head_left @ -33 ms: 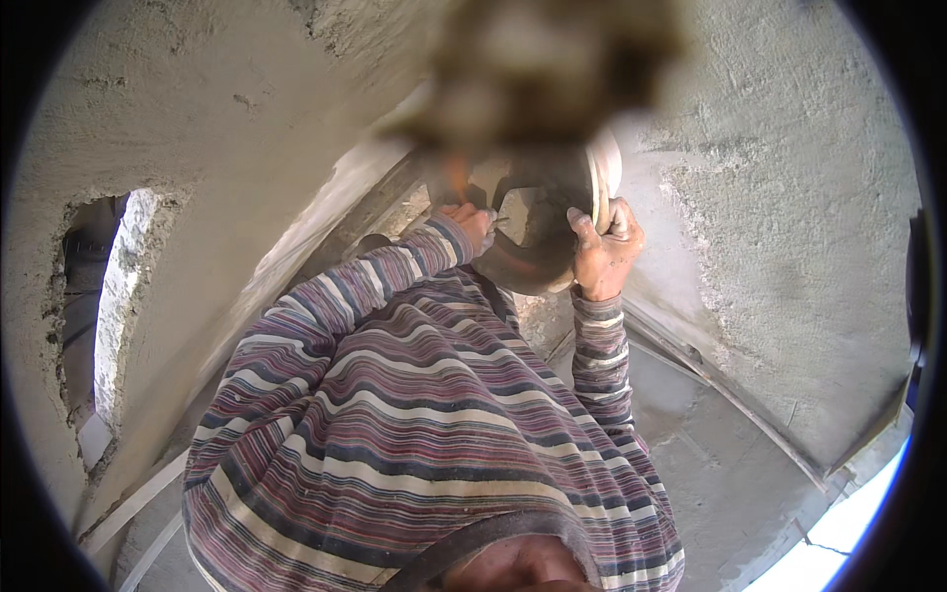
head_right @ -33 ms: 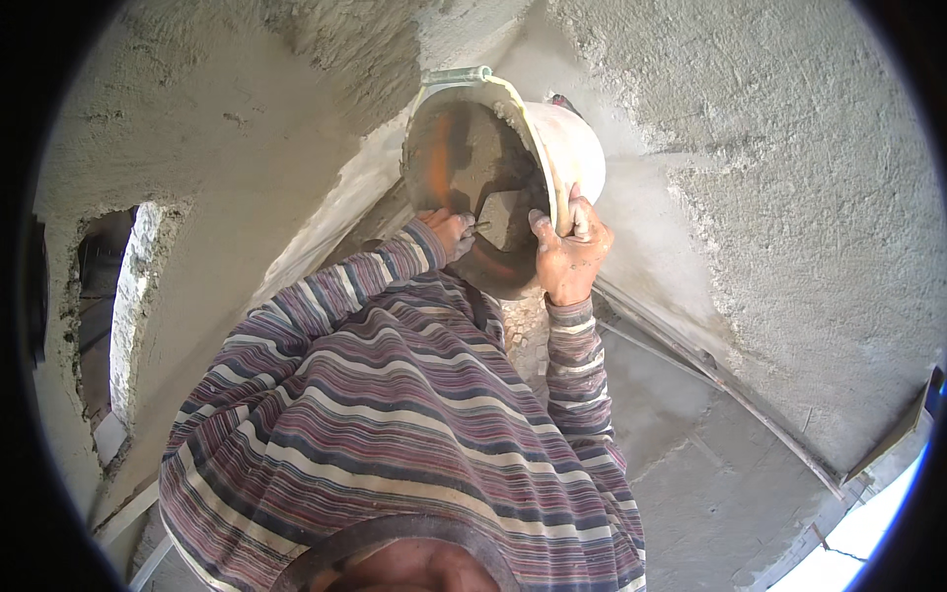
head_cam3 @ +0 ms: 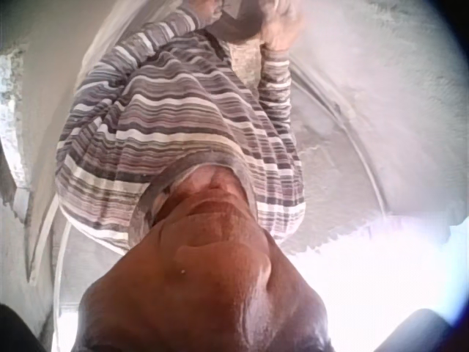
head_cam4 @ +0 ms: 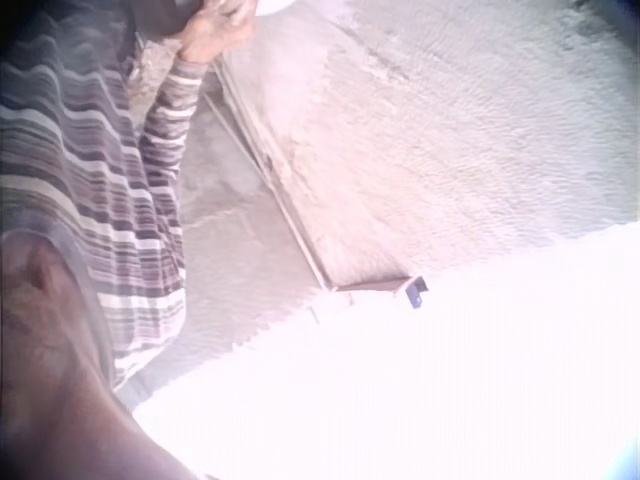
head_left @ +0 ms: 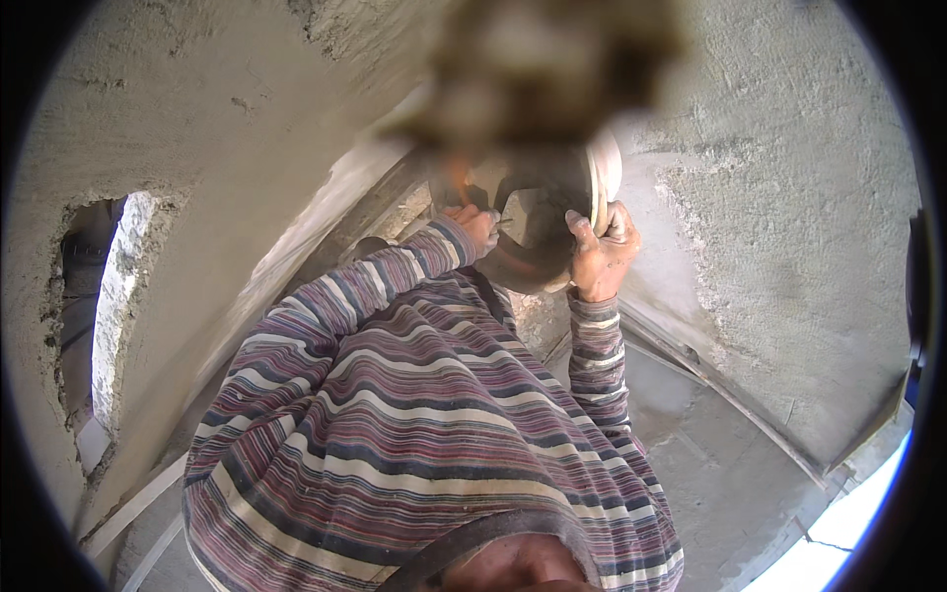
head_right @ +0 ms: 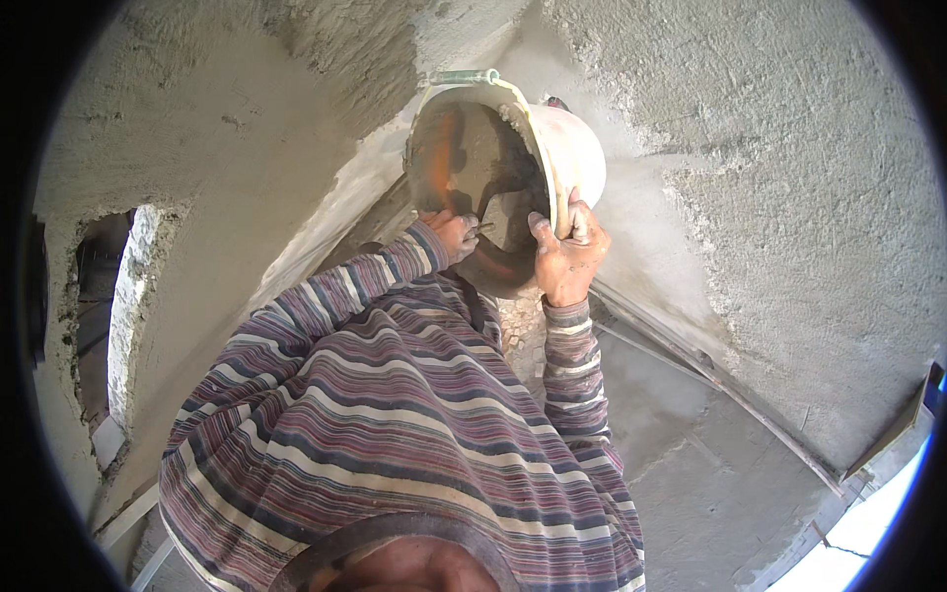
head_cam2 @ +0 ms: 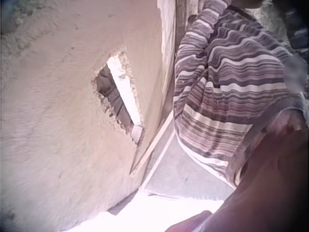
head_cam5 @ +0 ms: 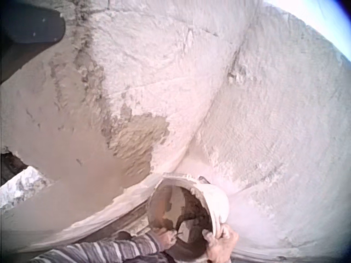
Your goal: The person uses a trowel to apply mortar from a bucket onto a concrete wall and then smooths it while standing on a scaffold.
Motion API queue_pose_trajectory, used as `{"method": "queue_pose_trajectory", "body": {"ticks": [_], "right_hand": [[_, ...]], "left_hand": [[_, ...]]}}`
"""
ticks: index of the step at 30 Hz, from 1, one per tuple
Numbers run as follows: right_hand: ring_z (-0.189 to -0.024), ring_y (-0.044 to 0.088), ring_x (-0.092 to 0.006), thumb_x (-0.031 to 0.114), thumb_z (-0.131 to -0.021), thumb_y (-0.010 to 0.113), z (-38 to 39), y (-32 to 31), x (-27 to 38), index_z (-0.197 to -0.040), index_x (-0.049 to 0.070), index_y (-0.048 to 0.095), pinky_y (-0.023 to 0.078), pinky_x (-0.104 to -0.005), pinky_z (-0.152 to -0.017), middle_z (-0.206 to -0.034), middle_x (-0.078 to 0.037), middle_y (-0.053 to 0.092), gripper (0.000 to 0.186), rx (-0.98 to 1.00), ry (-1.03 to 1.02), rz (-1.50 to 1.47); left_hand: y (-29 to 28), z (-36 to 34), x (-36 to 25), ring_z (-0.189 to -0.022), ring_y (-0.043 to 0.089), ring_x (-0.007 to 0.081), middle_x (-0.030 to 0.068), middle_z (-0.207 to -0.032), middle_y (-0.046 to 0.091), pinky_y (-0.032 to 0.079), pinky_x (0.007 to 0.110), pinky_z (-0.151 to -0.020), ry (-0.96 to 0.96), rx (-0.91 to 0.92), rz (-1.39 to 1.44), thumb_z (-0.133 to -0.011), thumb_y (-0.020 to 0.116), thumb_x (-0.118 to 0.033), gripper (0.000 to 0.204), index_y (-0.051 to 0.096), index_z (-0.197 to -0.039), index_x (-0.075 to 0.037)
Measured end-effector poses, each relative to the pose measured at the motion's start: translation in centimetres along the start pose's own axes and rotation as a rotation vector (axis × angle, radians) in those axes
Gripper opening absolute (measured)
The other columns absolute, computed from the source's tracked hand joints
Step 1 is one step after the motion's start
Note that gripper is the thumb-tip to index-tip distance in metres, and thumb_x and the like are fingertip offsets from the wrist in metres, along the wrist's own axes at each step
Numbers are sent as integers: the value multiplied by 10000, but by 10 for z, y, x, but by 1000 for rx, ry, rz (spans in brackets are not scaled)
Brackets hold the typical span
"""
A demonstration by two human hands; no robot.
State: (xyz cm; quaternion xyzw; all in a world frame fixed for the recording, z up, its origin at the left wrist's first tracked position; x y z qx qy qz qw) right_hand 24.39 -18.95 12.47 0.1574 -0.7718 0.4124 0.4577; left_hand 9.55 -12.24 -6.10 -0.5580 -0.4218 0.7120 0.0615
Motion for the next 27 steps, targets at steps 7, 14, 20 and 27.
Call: {"method": "queue_pose_trajectory", "body": {"ticks": [7,14,20,27], "right_hand": [[-569,339,-50,20,-704,656,10,-8,-10,-637,85,399,312,-221,-522,-619,39,414,274,-315,145,-279],[-598,334,-47,17,-703,648,30,-21,-56,-651,122,382,299,-205,-554,-655,67,401,291,-573,328,-468],[-606,380,-74,7,-693,615,70,-31,-87,-679,94,416,344,-233,-565,-683,32,443,218,-678,471,-519],[-656,462,-105,46,-673,604,124,-74,-130,-770,49,512,407,-251,-618,-755,-9,531,134,-774,576,-338]], "left_hand": [[-59,-20,-60,-695,622,375,166,-719,636,502,458,-624,-96,140,-60,-822,571,-308,278,616,-987,-90],[-154,-25,-79,-650,628,345,130,-711,643,498,457,-599,-151,-5,-177,-832,579,-355,346,595,-1034,-74],[-190,-8,-108,-633,599,330,141,-664,589,477,396,-555,98,-3,-160,-820,614,-212,204,576,-937,-50],[-170,-38,-104,-515,558,189,81,-565,529,429,316,-495,114,571,565,-865,596,-248,250,590,-928,-6]]}}
Point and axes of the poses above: each hand's wrist, its own z-axis away from the middle knuckle, its own y-axis out of the palm, x = y × z, the point moved 1 cm from there along -z, towards the middle knuckle
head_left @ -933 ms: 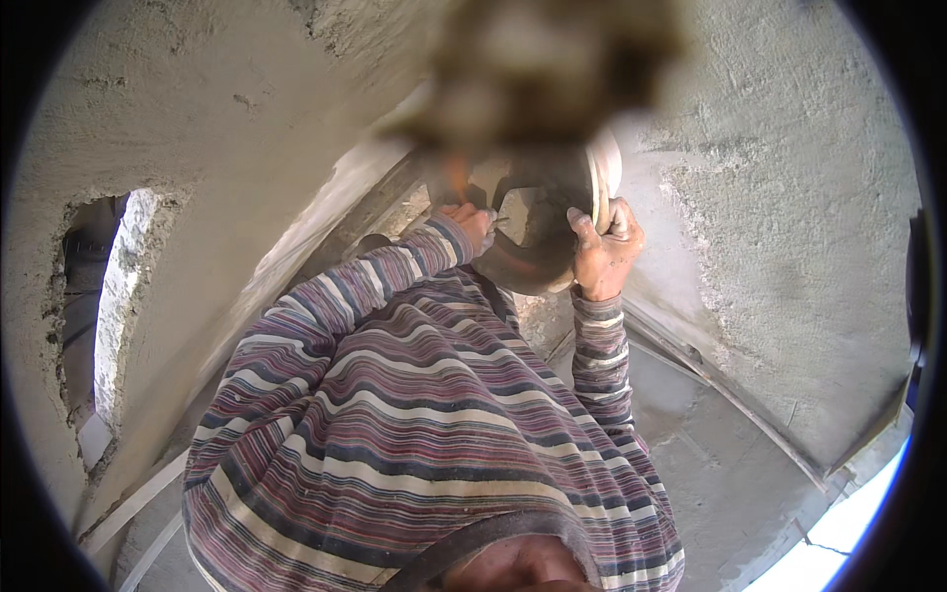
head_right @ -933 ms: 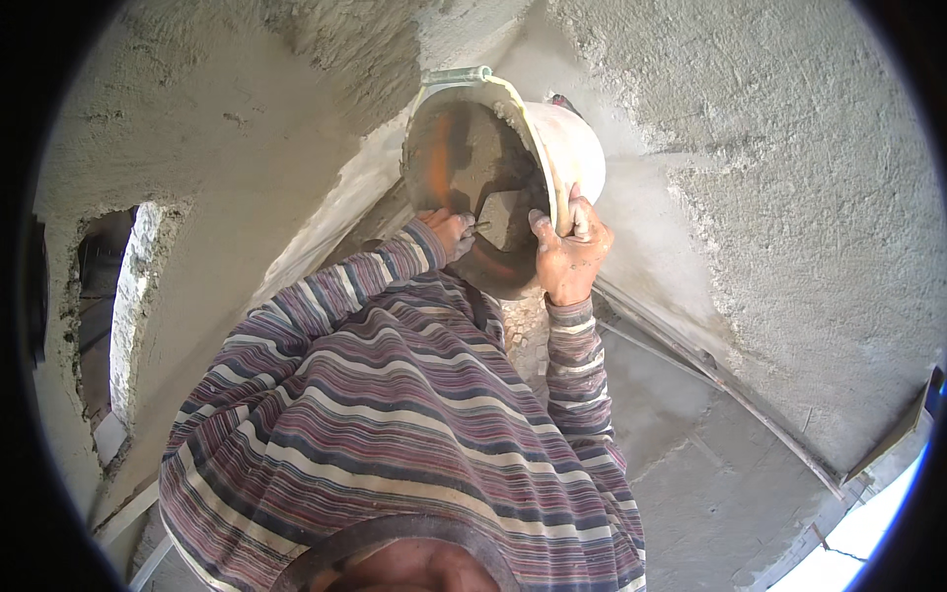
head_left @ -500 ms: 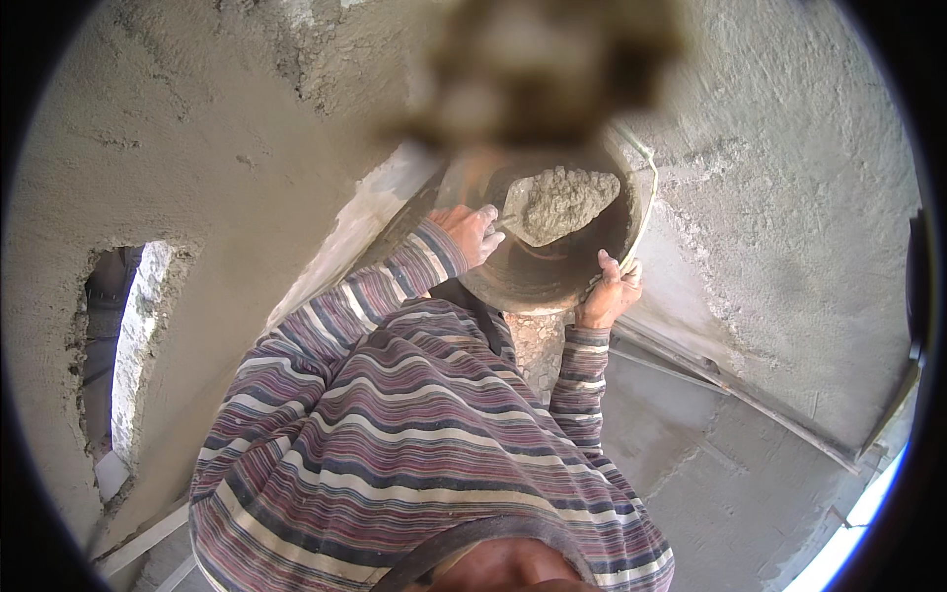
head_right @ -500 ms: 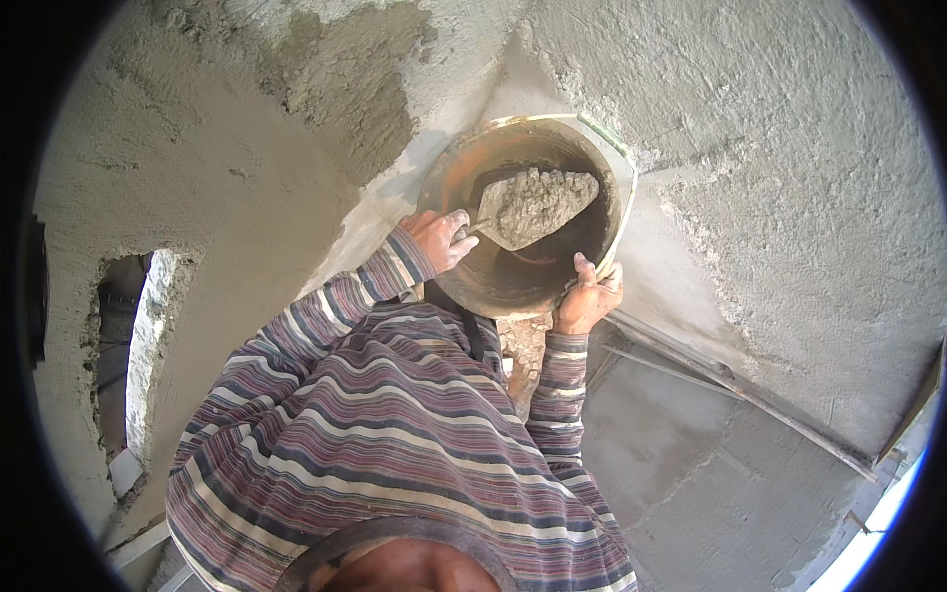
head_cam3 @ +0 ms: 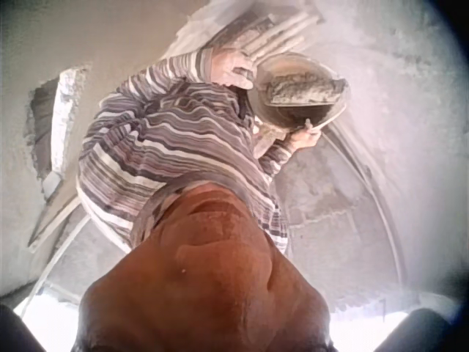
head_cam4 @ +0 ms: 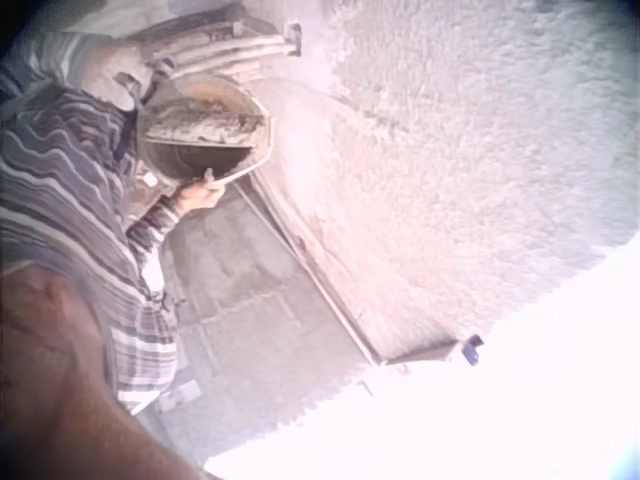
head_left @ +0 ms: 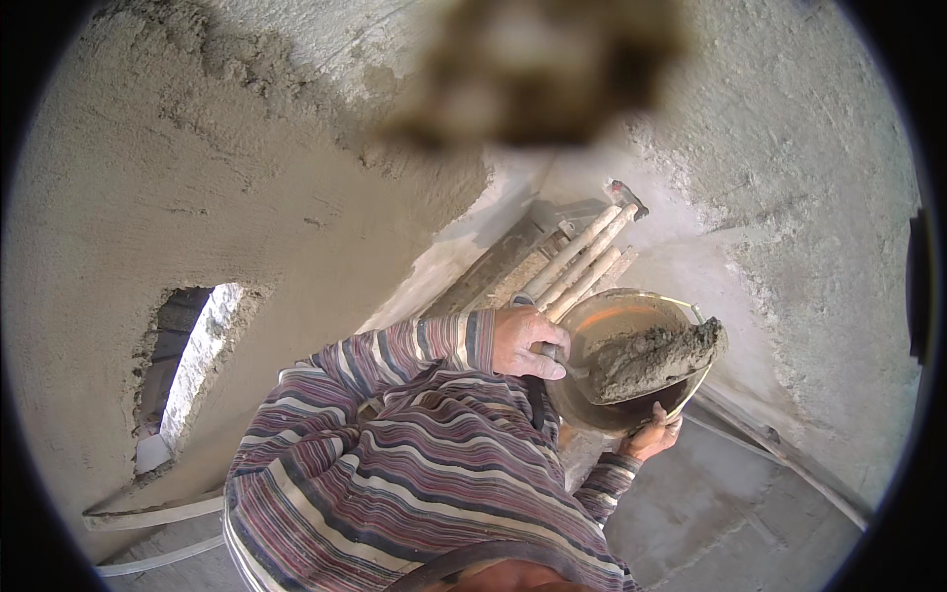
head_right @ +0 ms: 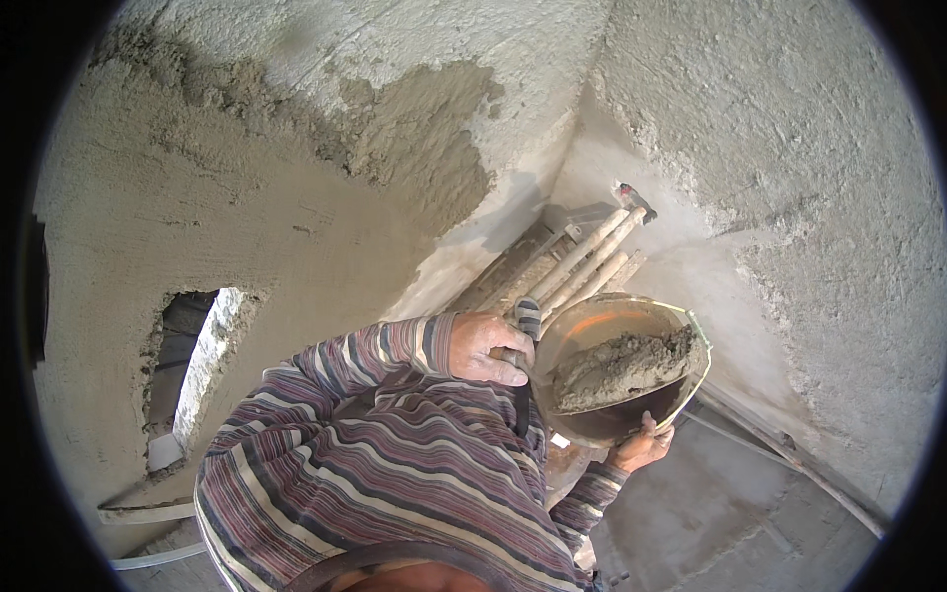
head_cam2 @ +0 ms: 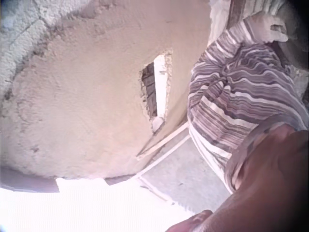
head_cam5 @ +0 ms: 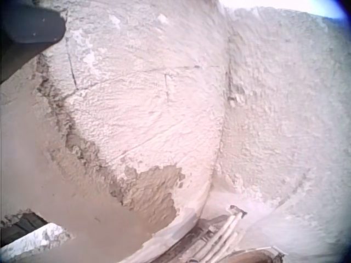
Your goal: The person uses a trowel to apply mortar from a bucket onto a concrete wall and then smooths it while standing on a scaffold.
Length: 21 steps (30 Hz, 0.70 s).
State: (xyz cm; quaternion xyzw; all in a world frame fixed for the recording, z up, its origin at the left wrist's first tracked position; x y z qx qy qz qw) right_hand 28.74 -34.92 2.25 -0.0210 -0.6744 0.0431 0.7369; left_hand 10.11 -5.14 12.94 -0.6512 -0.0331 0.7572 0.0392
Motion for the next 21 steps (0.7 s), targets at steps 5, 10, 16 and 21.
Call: {"method": "queue_pose_trajectory", "body": {"ticks": [5,10,16,21], "right_hand": [[-772,550,-163,3,-688,568,-8,-35,-13,-842,34,532,463,-303,-757,-848,-54,579,161,-25,29,-20],[-662,405,-101,7,-693,565,-12,-44,9,-683,75,433,371,-248,-657,-721,27,443,149,-70,59,224],[-699,460,-98,12,-685,562,-12,-20,41,-749,28,519,401,-241,-684,-745,-6,531,79,65,13,203],[-576,316,-71,43,-679,622,-20,44,84,-615,63,425,296,-238,-522,-603,50,390,208,218,-118,299]], "left_hand": [[-107,-32,135,-492,439,69,-37,-594,462,375,227,-443,-368,-434,500,-865,604,-235,199,572,-829,-42],[-192,66,-48,-393,400,55,-34,-493,435,336,212,-388,-281,-761,-467,-904,541,-304,302,563,-849,-8],[-156,74,-129,-459,429,99,26,-516,449,376,258,-467,-148,-628,-555,-814,440,-202,311,527,-922,76],[-54,47,-7,-710,621,265,145,-773,598,488,379,-603,-13,-419,-1199,-848,562,-196,275,518,-1020,15]]}}
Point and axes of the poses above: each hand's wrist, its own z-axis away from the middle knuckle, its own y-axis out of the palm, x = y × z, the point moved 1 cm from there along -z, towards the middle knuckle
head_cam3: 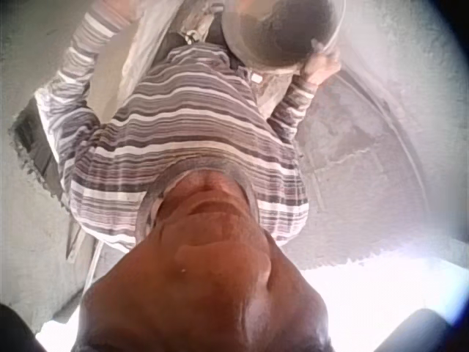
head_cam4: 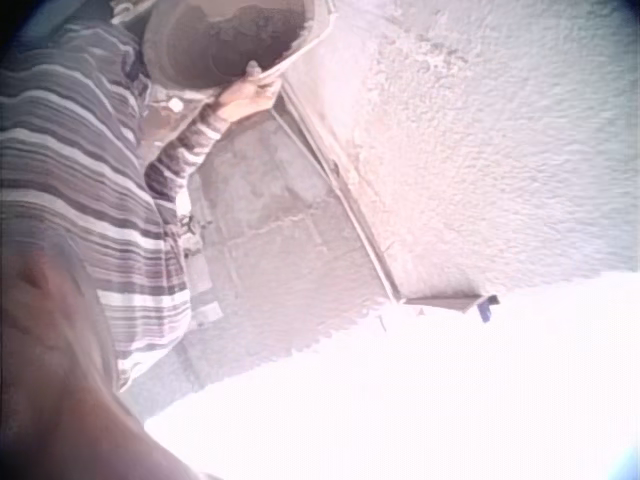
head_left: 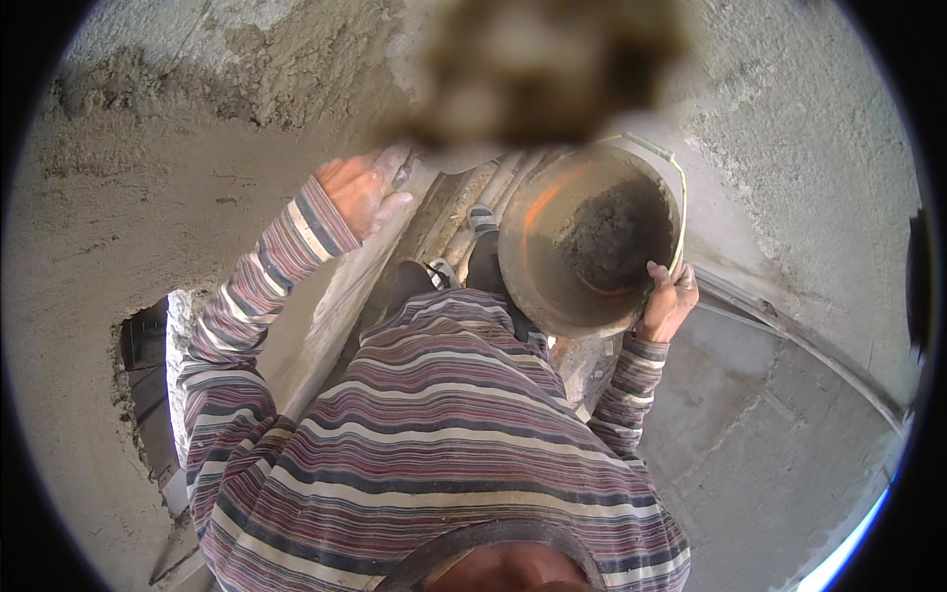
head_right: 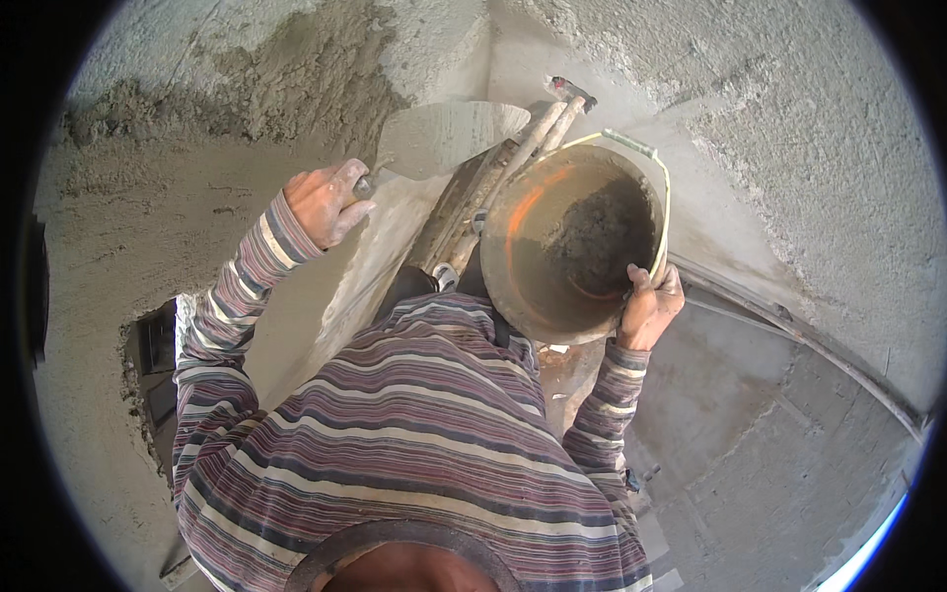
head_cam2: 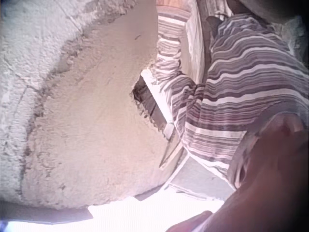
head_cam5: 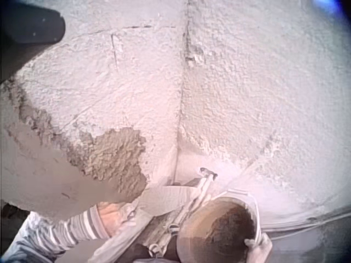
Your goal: The person uses a trowel to apply mortar from a bucket onto a concrete wall and then smooths it while standing on a scaffold.
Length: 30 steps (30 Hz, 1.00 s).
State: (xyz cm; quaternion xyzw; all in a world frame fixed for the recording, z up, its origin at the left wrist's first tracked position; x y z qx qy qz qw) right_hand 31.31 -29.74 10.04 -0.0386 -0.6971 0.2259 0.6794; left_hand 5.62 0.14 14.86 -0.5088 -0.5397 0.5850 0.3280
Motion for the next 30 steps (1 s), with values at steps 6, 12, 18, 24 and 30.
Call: {"method": "queue_pose_trajectory", "body": {"ticks": [6,12,18,24,30], "right_hand": [[-588,346,-85,34,-677,609,0,55,55,-615,20,419,323,-259,-519,-599,19,387,200,156,-227,227],[-568,320,-104,19,-637,605,26,97,96,-605,18,351,322,-266,-500,-561,-34,327,256,187,-420,249],[-536,290,-138,-17,-637,613,43,125,86,-626,16,360,325,-269,-484,-553,-75,318,256,256,-479,225],[-523,452,-301,-13,-618,654,56,135,82,-707,-9,474,400,-340,-513,-563,-155,439,201,320,-482,313],[-515,422,-278,-6,-603,653,62,144,88,-714,-12,475,386,-329,-513,-575,-142,423,211,448,-585,188]], "left_hand": [[52,-70,-65,-787,636,253,117,-787,567,525,365,-590,46,185,-500,-755,622,-154,329,540,-1012,34],[36,-72,-48,-764,642,238,127,-777,586,527,342,-564,17,436,-548,-726,620,-125,348,546,-1003,72],[103,-3,-28,-741,653,250,139,-779,629,529,341,-571,50,582,-345,-759,569,-129,243,603,-914,56],[63,-34,-13,-784,659,248,111,-829,650,539,375,-625,-128,649,-393,-743,611,-114,160,643,-871,-24],[128,29,17,-852,643,308,130,-911,645,524,384,-733,-170,663,-111,-736,642,-138,236,632,-955,-51]]}}
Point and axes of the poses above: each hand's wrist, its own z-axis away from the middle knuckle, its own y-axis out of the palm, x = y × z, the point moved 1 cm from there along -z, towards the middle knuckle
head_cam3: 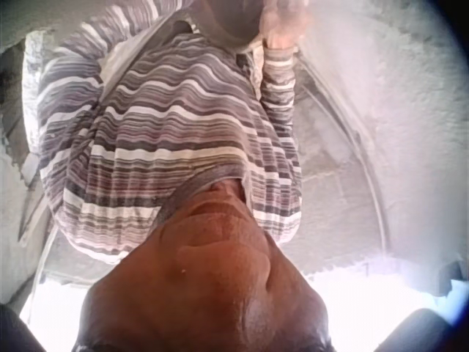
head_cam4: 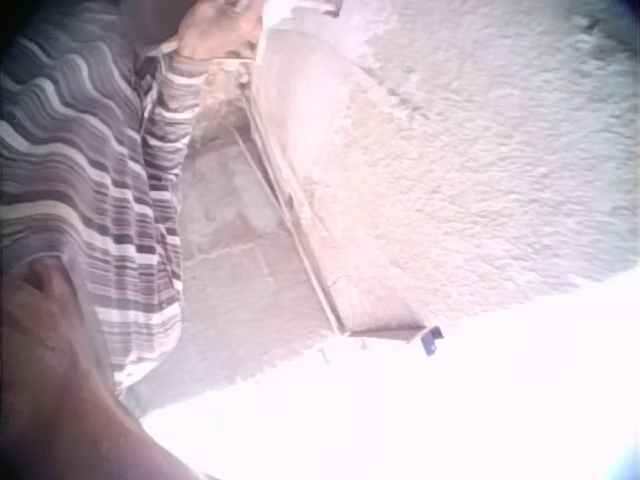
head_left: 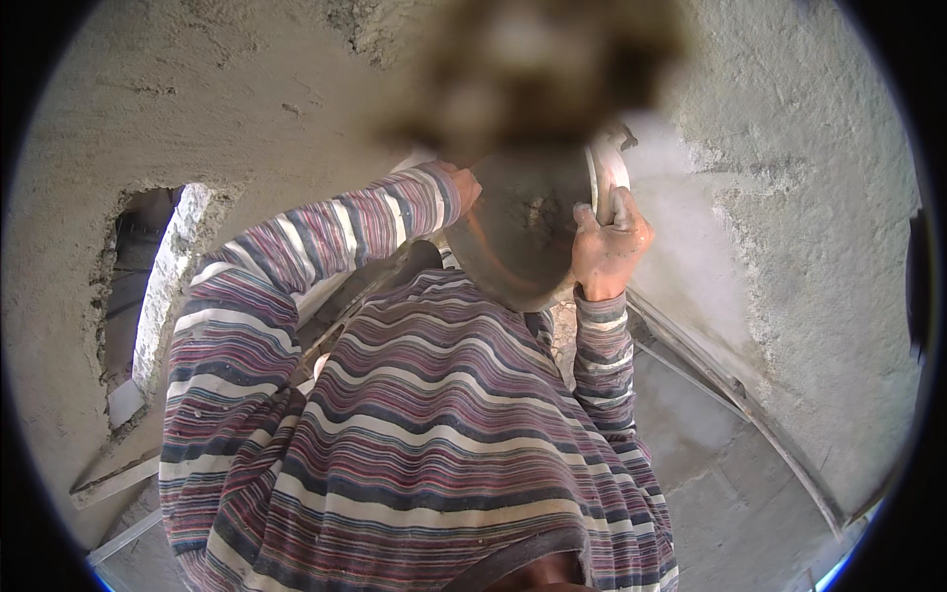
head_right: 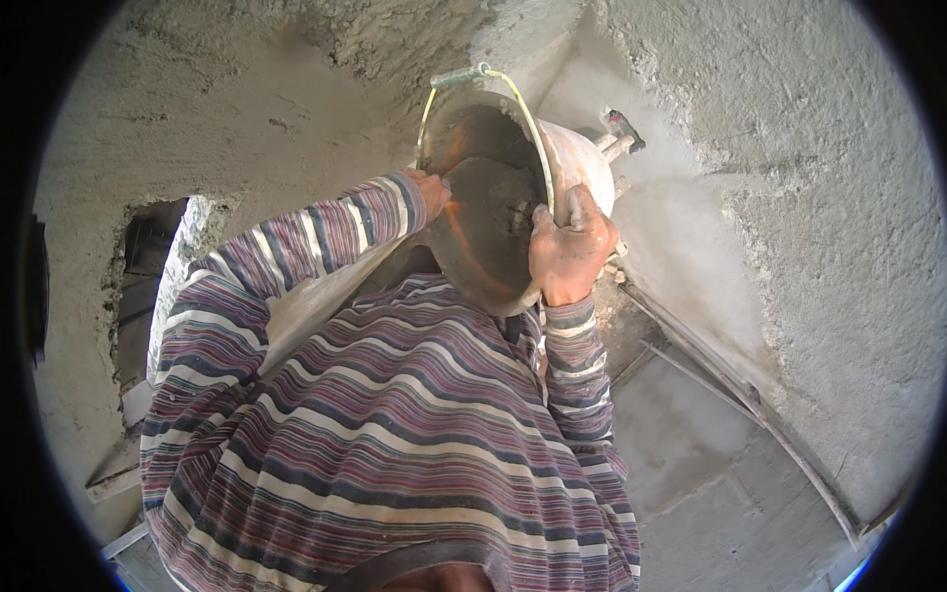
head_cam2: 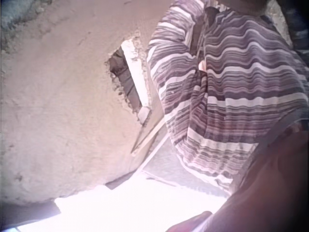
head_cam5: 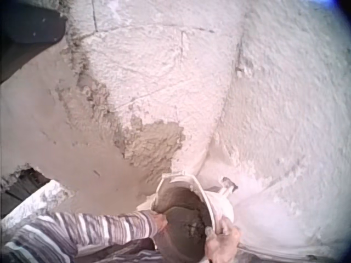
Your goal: The person uses a trowel to apply mortar from a bucket onto a concrete wall and then smooths it while standing on a scaffold.
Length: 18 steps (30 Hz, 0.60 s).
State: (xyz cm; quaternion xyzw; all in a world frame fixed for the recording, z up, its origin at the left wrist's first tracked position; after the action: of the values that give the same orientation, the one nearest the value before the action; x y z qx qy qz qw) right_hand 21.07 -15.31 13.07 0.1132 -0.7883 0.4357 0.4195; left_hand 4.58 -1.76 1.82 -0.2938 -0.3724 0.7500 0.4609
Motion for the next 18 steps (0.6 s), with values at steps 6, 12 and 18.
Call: {"method": "queue_pose_trajectory", "body": {"ticks": [6,12,18], "right_hand": [[-543,293,-124,23,-636,640,17,1,-17,-624,13,372,310,-278,-477,-566,-46,309,268,88,14,-70],[-513,333,-71,52,-684,659,27,-10,-43,-592,58,382,310,-249,-463,-557,23,389,292,-90,171,-176],[-569,330,-63,45,-724,653,34,-31,-61,-607,59,414,300,-229,-514,-597,42,401,266,-387,354,-378]], "left_hand": [[63,4,-45,-833,626,326,136,-815,636,489,405,-775,215,-28,585,-730,628,-187,271,599,-945,-25],[51,-12,-98,-739,607,342,169,-724,601,485,387,-691,181,-230,959,-728,606,-197,214,574,-826,-10],[0,19,-73,-732,629,343,168,-755,628,496,417,-662,23,-272,820,-835,556,-270,246,565,-884,-29]]}}
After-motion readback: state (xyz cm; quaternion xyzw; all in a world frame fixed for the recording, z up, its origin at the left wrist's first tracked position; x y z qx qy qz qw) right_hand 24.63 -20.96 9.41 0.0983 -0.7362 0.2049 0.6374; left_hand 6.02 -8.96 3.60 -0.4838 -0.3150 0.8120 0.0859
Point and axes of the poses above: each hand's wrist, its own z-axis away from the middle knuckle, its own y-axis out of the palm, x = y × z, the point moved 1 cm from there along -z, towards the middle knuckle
